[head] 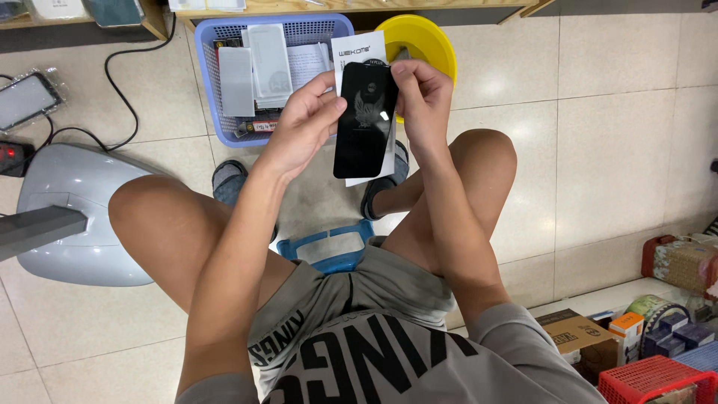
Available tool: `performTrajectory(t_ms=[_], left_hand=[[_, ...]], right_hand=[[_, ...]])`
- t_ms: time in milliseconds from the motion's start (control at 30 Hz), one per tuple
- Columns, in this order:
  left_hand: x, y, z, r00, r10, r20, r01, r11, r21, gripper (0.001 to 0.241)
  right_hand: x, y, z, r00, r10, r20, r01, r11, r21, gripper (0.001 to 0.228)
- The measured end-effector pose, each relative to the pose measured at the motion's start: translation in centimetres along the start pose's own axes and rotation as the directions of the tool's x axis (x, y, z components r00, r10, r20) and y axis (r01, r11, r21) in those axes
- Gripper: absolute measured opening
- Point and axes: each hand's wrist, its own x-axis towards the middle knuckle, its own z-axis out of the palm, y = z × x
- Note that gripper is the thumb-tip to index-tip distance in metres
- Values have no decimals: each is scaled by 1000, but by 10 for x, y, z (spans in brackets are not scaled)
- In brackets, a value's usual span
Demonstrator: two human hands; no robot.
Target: The person removes a screen protector from its protective sleeve, holds it up for view, and then places it back into the sleeve before returning it to a blue plastic basket.
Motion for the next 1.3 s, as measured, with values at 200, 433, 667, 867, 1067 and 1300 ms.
performTrajectory(t_ms=[200,433,667,867,1067,1300], left_hand=[[2,0,3,998,22,-51,-23,1000,-15,36],[5,-10,-3,989,-24,-143,18,999,-44,42],[9,-16,-5,975,134,-178,-150,986,-80,38],[7,-9,-6,945,231,-230,-221,973,69,38],[5,-9,3,909,387,-152,-334,898,287,34],[0,-18,12,904,401,-151,-316,862,396,35]], right_hand=[[2,7,-4,1000,26,-3,-26,999,48,19],[-2,-4,-1,999,-22,23,21,999,26,21],[3,17,-2,990,-141,-18,141,990,14,30],[-1,-14,6,946,302,115,-303,953,-15,59],[-6,-1,10,985,21,170,-34,997,75,29],[-13,-6,26,990,-144,-14,140,978,-153,20]])
